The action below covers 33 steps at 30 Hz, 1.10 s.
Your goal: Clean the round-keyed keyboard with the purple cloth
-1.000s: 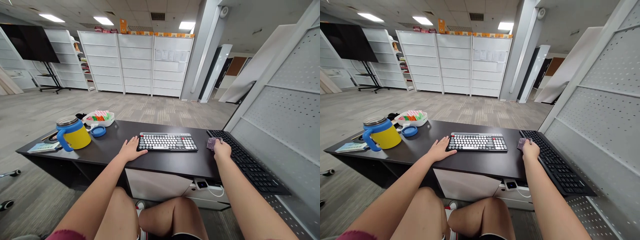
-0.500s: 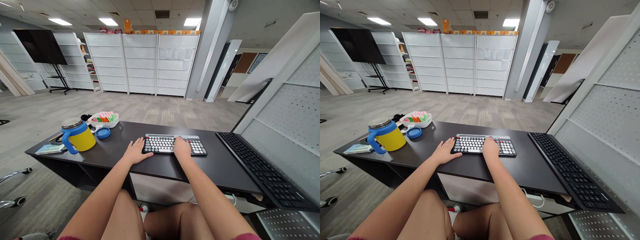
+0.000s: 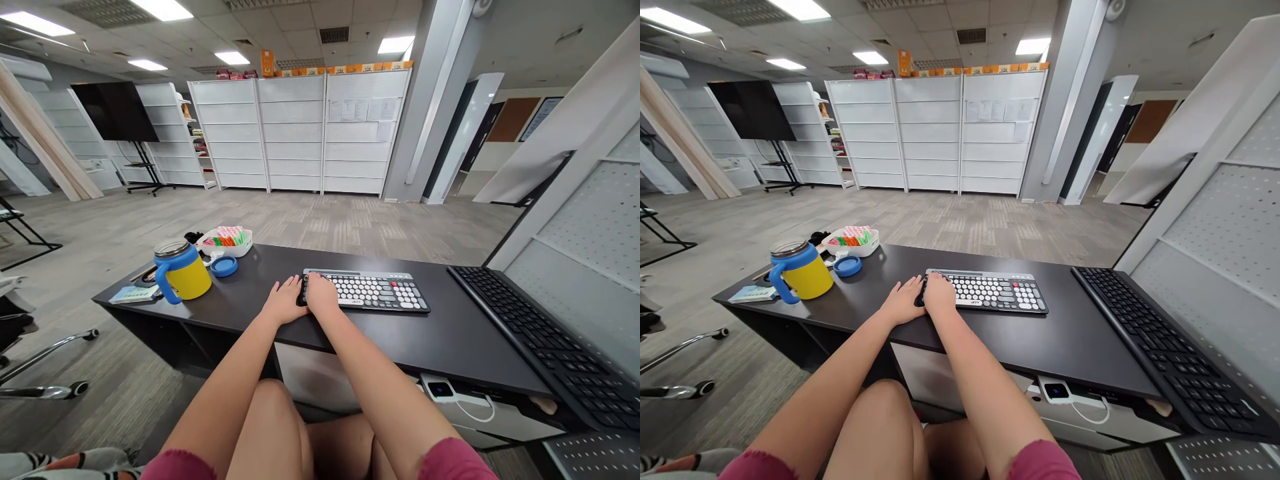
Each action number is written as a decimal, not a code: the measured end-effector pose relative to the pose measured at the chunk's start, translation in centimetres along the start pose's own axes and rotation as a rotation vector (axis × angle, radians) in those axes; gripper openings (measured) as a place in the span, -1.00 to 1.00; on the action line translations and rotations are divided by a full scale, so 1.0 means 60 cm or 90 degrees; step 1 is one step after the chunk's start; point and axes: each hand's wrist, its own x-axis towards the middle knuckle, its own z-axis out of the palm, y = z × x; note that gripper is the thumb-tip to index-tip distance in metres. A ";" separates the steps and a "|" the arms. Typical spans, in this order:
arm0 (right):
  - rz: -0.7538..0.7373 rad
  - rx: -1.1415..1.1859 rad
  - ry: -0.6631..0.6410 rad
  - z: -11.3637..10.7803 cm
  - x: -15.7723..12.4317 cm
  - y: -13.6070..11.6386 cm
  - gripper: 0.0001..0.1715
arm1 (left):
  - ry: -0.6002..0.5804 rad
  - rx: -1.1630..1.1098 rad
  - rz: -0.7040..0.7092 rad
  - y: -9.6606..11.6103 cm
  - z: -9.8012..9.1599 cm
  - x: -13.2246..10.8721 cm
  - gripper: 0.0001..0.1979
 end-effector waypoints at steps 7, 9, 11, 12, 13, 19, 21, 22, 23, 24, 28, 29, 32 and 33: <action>-0.154 0.031 -0.040 -0.016 -0.019 0.015 -0.49 | -0.004 -0.030 0.050 -0.018 -0.004 0.022 0.08; -0.179 0.042 -0.063 -0.023 -0.027 0.019 -0.49 | -0.008 -0.044 0.052 -0.023 -0.007 0.028 0.08; -0.201 0.052 -0.067 -0.025 -0.034 0.023 -0.48 | -0.009 -0.056 0.049 -0.026 -0.008 0.031 0.07; -0.207 0.056 -0.066 -0.025 -0.037 0.025 -0.47 | -0.010 -0.060 0.047 -0.026 -0.008 0.032 0.07; -0.208 0.059 -0.066 -0.025 -0.040 0.027 -0.47 | -0.011 -0.063 0.043 -0.027 -0.008 0.032 0.09; -0.174 0.098 -0.075 -0.028 -0.063 0.041 -0.50 | -0.012 -0.056 0.047 -0.025 -0.007 0.032 0.19; -0.171 0.125 -0.071 -0.029 -0.075 0.045 -0.51 | -0.012 -0.050 0.052 -0.024 -0.008 0.032 0.20; -0.172 0.144 -0.070 -0.030 -0.082 0.048 -0.51 | -0.011 -0.048 0.053 -0.024 -0.009 0.032 0.20; -0.175 0.169 -0.070 -0.032 -0.088 0.053 -0.51 | -0.010 -0.046 0.054 -0.024 -0.009 0.032 0.21; -0.178 0.204 -0.074 -0.035 -0.095 0.060 -0.52 | -0.007 -0.046 0.053 -0.024 -0.009 0.033 0.21; -0.079 0.388 -0.032 -0.068 -0.115 0.136 -0.50 | 0.010 -0.058 0.037 -0.025 -0.009 0.035 0.18; 0.005 0.404 0.022 -0.083 -0.118 0.169 -0.47 | 0.013 -0.060 0.034 -0.025 -0.008 0.036 0.18; 0.211 0.382 0.229 -0.141 -0.125 0.286 -0.38 | 0.019 -0.054 0.040 -0.025 -0.008 0.039 0.20; 0.249 0.355 0.285 -0.163 -0.128 0.325 -0.36 | 0.020 -0.050 0.043 -0.025 -0.009 0.039 0.21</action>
